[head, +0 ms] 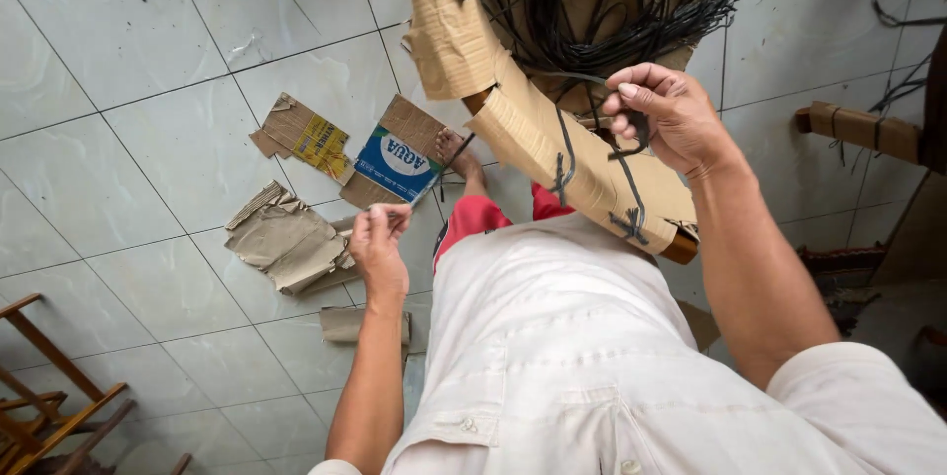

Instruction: Wrapping wooden furniture components with protective cardboard and securing them with plastic ties.

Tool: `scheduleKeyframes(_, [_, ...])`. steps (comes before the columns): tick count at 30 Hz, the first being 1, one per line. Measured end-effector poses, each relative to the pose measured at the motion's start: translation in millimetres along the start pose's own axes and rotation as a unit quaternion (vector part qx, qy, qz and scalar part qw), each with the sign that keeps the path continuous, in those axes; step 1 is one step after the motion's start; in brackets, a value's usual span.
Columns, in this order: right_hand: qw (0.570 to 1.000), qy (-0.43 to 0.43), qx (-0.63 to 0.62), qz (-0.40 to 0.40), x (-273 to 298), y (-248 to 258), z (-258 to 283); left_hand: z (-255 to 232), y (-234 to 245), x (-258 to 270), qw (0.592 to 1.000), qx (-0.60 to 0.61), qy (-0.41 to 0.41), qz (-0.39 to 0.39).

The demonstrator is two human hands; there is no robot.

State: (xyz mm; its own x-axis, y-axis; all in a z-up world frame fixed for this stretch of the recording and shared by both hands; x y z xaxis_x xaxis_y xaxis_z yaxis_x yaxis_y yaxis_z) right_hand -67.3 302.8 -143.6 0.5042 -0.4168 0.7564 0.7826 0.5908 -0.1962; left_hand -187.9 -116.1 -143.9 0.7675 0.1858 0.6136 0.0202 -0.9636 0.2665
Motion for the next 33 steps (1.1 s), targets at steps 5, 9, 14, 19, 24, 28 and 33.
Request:
scheduleKeyframes(5, [0.998,0.064,-0.002,0.027,39.8,-54.6,7.2,-106.3,-42.7,45.3,0.967,-0.059,-0.221,0.115])
scheduleKeyframes(9, [0.973,0.178,0.139,0.044,56.2,-88.4,-2.9,-132.5,-76.8,66.5,0.925,-0.052,-0.330,0.181])
scheduleKeyframes(14, [0.904,0.271,0.311,0.113,97.2,-152.2,-2.2,-159.1,-122.3,101.9,0.885,-0.001,-0.384,0.263])
scheduleKeyframes(19, [0.847,0.325,0.411,0.089,38.6,-112.1,-72.3,-160.4,-147.5,96.5,0.862,0.007,-0.403,0.308])
scheduleKeyframes(24, [0.920,0.299,0.248,0.048,58.2,-116.7,-36.1,-129.9,-161.1,54.9,0.878,-0.050,-0.336,0.336])
scheduleKeyframes(28, [0.944,0.263,0.200,0.029,55.0,-107.5,-41.2,-98.2,-179.3,53.6,0.840,-0.104,-0.381,0.372])
scheduleKeyframes(33, [0.953,0.255,0.161,0.018,70.4,-109.5,-30.1,-62.8,-192.5,52.0,0.777,-0.249,-0.451,0.362])
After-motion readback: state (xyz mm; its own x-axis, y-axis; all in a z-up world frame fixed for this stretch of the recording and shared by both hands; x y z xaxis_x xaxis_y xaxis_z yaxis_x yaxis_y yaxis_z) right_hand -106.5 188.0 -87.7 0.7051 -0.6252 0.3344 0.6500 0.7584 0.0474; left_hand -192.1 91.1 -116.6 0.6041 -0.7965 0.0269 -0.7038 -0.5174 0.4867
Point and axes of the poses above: each hand's wrist, its own x-axis away from the middle knuckle, its own y-axis out of the back of the hand, z = x × y, the point moved 8 cm from there along -x, towards the middle knuckle, and after that the axes turned 11 degrees about -z, right-handed, at the moved point
